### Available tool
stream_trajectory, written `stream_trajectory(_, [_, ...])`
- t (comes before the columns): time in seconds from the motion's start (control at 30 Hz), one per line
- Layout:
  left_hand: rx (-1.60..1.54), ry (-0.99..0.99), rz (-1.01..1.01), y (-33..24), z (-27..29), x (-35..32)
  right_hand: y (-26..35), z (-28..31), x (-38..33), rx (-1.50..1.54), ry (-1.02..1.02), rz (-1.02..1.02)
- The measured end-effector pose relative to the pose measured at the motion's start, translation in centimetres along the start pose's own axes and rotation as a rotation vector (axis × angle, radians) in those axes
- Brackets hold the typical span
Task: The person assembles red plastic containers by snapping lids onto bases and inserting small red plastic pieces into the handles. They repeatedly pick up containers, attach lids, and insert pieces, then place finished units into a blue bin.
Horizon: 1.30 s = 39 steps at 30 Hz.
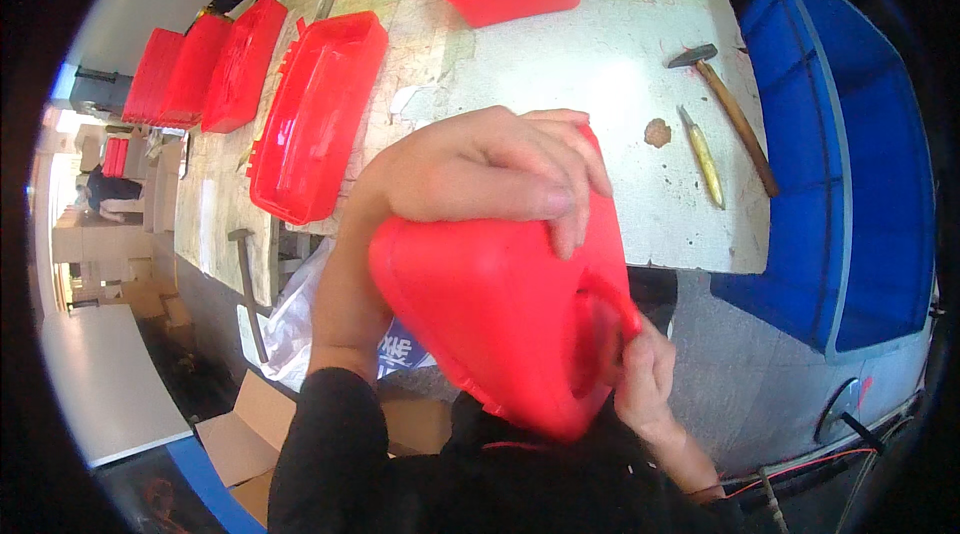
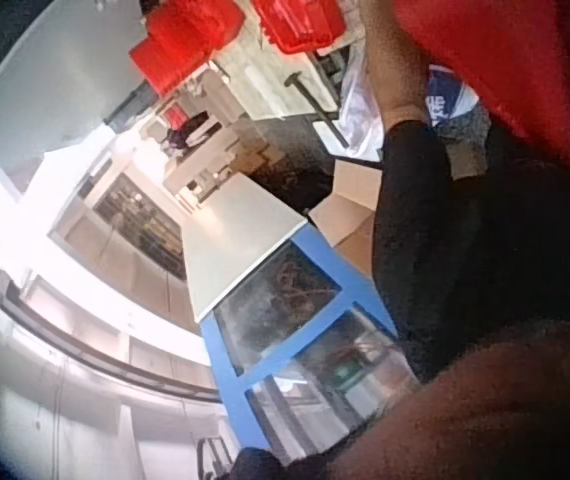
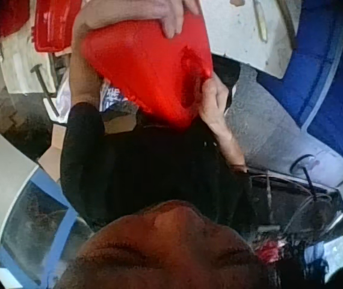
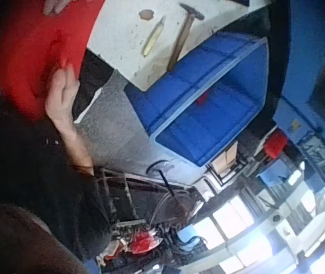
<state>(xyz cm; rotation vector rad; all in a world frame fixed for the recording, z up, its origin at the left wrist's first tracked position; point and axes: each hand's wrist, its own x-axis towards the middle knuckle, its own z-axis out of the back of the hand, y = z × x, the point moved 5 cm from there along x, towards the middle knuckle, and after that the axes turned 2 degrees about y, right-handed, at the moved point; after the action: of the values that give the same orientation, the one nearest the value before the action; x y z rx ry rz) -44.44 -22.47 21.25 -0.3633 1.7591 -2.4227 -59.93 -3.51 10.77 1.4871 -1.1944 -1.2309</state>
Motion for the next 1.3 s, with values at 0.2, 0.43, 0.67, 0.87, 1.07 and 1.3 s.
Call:
stream_trajectory(0.2, [-0.072, -0.062, 0.08, 0.4, -0.9, 1.0, 0.3, 0.3, -1.4, -0.138, 0.107, 0.129])
stream_trajectory(0.43, [-0.124, -0.104, 0.077, 0.6, -1.8, 1.8, 0.4, -0.1, -1.9, -0.227, 0.12, 0.193])
stream_trajectory(0.67, [0.22, -0.261, -0.15, -0.9, -2.6, 2.4, 0.2, -0.8, -1.0, -0.193, -0.044, 0.213])
stream_trajectory(0.87, [0.226, -0.523, -0.069, -1.2, -4.2, 1.1, 0.9, -0.8, -0.5, -0.119, 0.005, 0.159])
stream_trajectory(1.07, [0.265, -0.5, 0.036, -2.0, -4.5, 0.5, 1.3, -0.4, -0.3, -0.127, 0.037, 0.107])
stream_trajectory(1.3, [0.313, -0.527, 0.114, -3.7, -5.4, -0.5, 1.2, -1.1, -0.9, -0.149, -0.014, 0.09])
